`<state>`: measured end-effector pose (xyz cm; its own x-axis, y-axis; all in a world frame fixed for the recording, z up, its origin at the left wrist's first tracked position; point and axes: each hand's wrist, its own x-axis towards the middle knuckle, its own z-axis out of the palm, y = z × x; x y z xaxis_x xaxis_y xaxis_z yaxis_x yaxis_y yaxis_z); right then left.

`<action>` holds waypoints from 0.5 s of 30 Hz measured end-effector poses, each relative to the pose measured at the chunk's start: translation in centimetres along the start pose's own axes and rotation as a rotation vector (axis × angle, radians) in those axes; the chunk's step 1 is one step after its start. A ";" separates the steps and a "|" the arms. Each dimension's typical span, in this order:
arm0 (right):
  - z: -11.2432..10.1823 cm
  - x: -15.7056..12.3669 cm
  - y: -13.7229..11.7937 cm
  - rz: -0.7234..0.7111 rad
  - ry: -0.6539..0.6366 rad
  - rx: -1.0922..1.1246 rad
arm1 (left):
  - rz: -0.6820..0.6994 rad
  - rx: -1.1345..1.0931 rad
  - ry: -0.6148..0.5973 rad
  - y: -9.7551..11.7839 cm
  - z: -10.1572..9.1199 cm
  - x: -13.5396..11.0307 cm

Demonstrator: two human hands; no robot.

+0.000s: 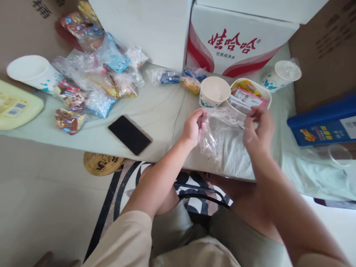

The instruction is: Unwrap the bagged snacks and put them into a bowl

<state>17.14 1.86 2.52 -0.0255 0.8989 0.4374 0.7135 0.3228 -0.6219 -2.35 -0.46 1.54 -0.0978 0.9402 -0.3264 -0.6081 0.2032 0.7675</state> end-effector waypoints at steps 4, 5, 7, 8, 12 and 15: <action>2.7 -5.4 1.0 0.334 -0.110 0.604 | -0.139 -0.086 -0.085 0.4 0.0 -0.8; 3.2 -5.9 0.9 0.407 -0.184 0.724 | -0.128 -0.083 -0.069 0.4 0.0 -0.9; 3.7 -5.9 0.3 0.489 -0.331 0.891 | -0.100 -0.072 -0.047 0.1 0.1 -1.0; 3.6 -5.6 -0.1 0.503 -0.389 0.941 | -0.096 -0.071 -0.049 -0.1 0.2 -0.9; 2.0 -4.3 -1.4 0.504 -0.460 1.019 | -0.148 -0.079 -0.059 -1.0 1.2 0.2; 1.0 -3.9 -1.6 0.440 -0.368 0.909 | -0.140 -0.039 -0.002 -2.2 2.0 1.4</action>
<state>15.39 -1.87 1.09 -0.2114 0.9748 -0.0711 -0.0728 -0.0882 -0.9934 0.44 0.95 0.50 -0.0079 0.9038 -0.4278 -0.6454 0.3221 0.6926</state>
